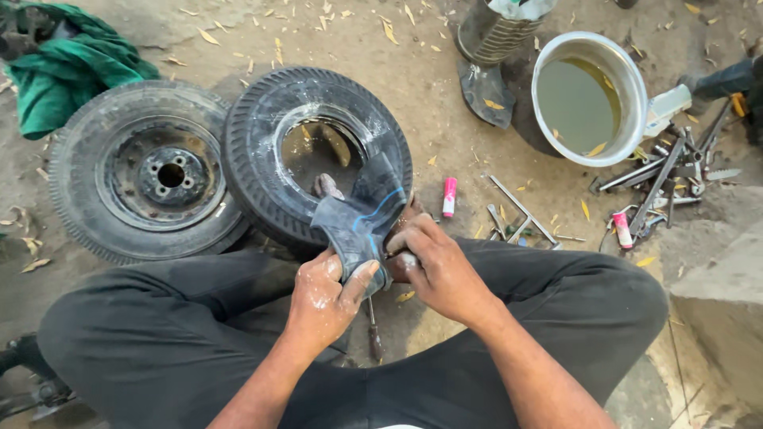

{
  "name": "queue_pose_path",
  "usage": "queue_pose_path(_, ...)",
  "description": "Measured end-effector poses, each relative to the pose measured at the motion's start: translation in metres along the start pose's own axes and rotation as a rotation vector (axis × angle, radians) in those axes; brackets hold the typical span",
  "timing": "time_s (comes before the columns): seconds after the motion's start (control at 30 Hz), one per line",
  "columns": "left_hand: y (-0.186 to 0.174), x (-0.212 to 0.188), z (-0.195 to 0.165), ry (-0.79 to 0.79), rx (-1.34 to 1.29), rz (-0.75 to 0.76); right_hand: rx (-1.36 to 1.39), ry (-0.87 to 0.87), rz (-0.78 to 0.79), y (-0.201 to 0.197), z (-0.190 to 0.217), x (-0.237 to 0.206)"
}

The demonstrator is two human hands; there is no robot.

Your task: The person inflates a small tire using a pressure gauge and hose, then applies a white sealant paste to the inner rim. They insert a new inner tube into the tire and begin seating it by hand.

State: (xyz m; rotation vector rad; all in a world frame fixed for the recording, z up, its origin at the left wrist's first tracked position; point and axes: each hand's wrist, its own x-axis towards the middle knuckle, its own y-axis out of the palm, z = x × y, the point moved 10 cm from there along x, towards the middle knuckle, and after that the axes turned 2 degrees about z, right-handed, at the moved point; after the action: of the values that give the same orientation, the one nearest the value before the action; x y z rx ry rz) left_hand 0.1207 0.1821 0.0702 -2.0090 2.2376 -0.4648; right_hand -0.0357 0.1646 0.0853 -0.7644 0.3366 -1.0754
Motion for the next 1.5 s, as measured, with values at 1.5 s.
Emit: queue_pose_path(1.5, 0.047, 0.053, -0.040, 0.072, -0.492, 0.372, 1.104, 0.271, -0.231, -0.046, -0.053, -0.010)
